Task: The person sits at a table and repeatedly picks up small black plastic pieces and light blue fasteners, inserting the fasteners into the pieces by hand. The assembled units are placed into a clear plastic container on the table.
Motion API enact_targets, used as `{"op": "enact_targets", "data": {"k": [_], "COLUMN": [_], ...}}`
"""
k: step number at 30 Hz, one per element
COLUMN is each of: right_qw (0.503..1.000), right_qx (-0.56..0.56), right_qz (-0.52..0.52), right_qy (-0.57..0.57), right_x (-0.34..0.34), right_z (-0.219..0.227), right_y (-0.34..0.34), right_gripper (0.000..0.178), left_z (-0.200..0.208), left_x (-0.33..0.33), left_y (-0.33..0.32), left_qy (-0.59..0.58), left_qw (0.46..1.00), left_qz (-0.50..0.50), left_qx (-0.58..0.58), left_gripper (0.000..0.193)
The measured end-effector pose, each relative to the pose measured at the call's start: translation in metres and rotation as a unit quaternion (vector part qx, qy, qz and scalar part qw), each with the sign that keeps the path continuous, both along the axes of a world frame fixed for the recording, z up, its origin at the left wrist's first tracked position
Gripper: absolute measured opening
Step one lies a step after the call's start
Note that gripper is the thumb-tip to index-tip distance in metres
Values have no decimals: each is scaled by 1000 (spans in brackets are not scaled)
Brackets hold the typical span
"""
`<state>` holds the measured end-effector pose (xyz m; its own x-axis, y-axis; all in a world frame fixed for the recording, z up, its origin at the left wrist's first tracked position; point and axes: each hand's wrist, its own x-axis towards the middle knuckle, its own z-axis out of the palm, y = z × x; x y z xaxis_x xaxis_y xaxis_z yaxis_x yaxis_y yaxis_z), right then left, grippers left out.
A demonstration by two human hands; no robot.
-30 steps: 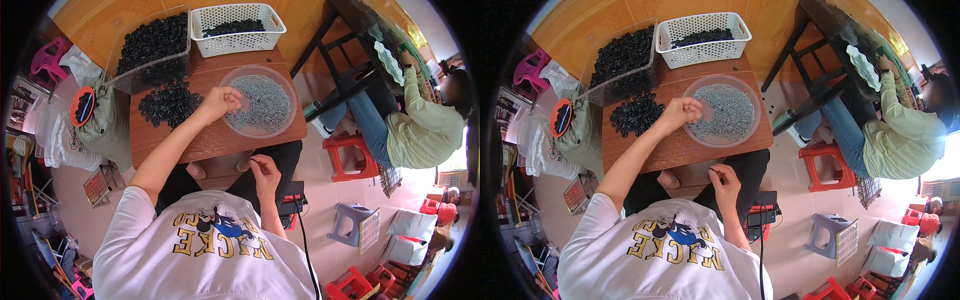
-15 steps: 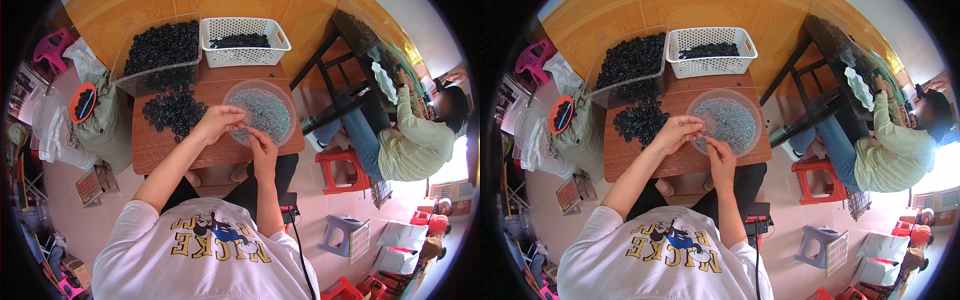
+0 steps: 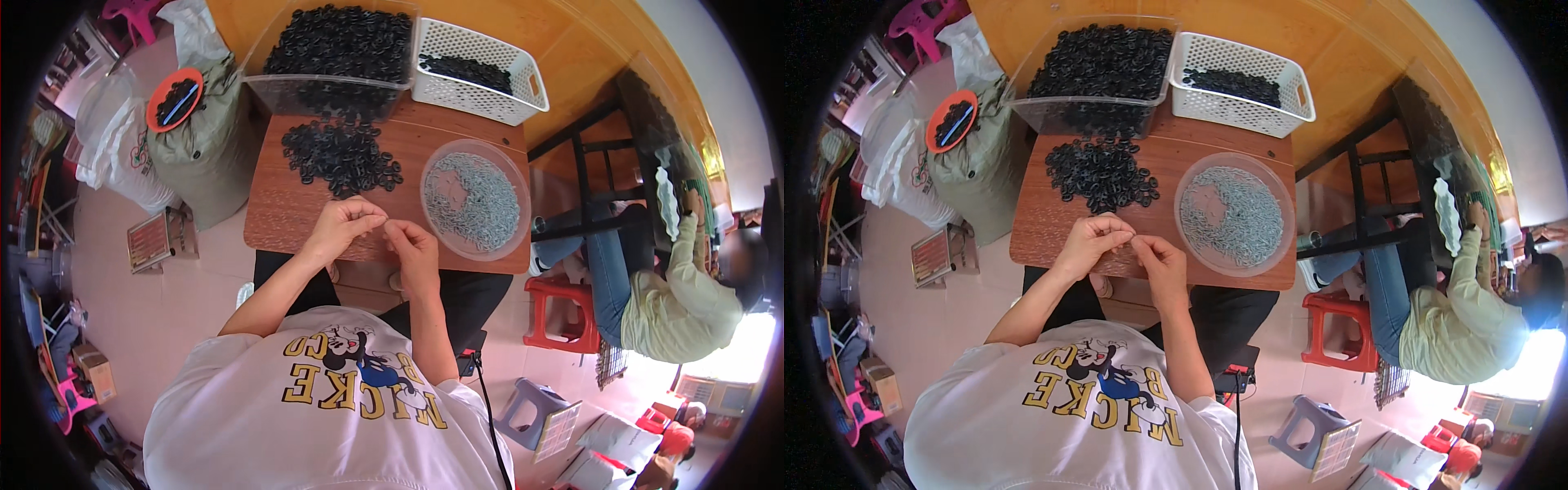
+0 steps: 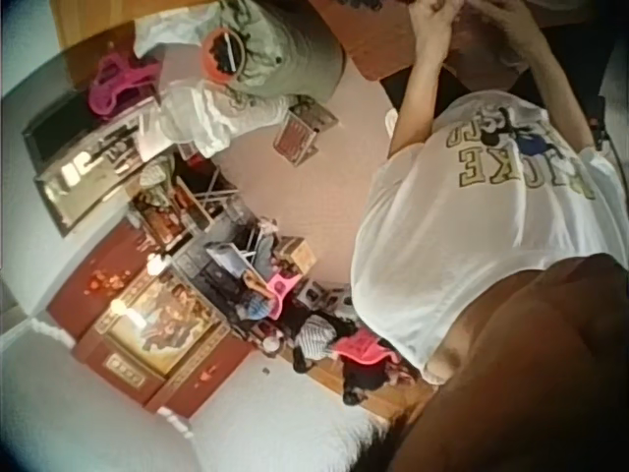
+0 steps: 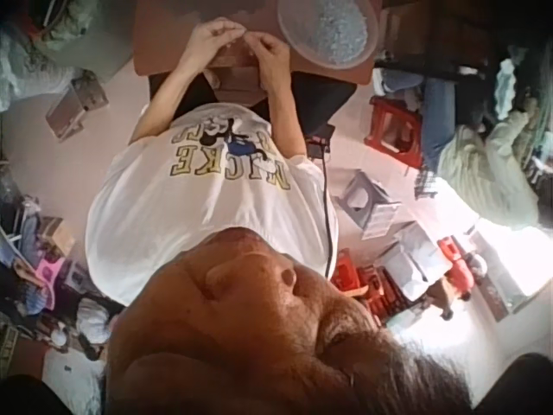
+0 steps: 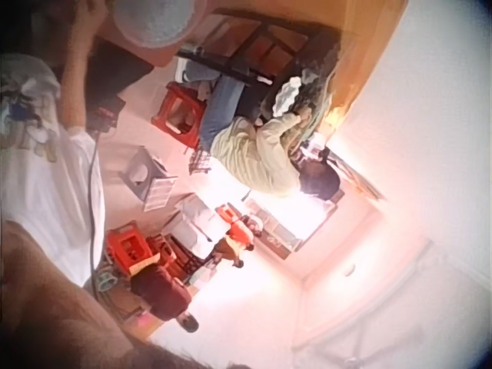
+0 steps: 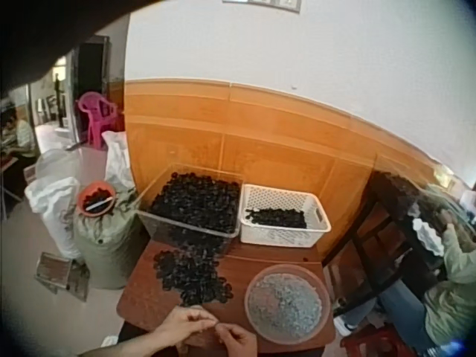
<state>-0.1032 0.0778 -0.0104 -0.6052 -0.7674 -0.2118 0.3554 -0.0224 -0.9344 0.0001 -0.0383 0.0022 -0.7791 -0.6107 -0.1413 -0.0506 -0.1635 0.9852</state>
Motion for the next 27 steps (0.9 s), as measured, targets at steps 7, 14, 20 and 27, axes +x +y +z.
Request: {"op": "enact_targets", "data": {"k": [7,14,20,27], "right_qw": [998,905,831,957], "right_qx": [22,71,58,34], "right_qz": [48,30,57,22], "right_qy": [-20,419,551,286], "right_x": [22,40,36,28], "right_z": [-22,2,-2,-6], "right_y": [-36,-64,-83,-63], "right_gripper": [10,12,12,18], "left_z": [-25,-47,-45,-32], "left_x": [33,61,84,83], "left_y": [-17,-30,-42,-37], "left_qy": [17,46,82,92], "left_qw": [992,965,948,948], "left_qz": [95,182,236,209], "left_qx": [88,181,198,223], "left_gripper": [12,11,11,17]}}
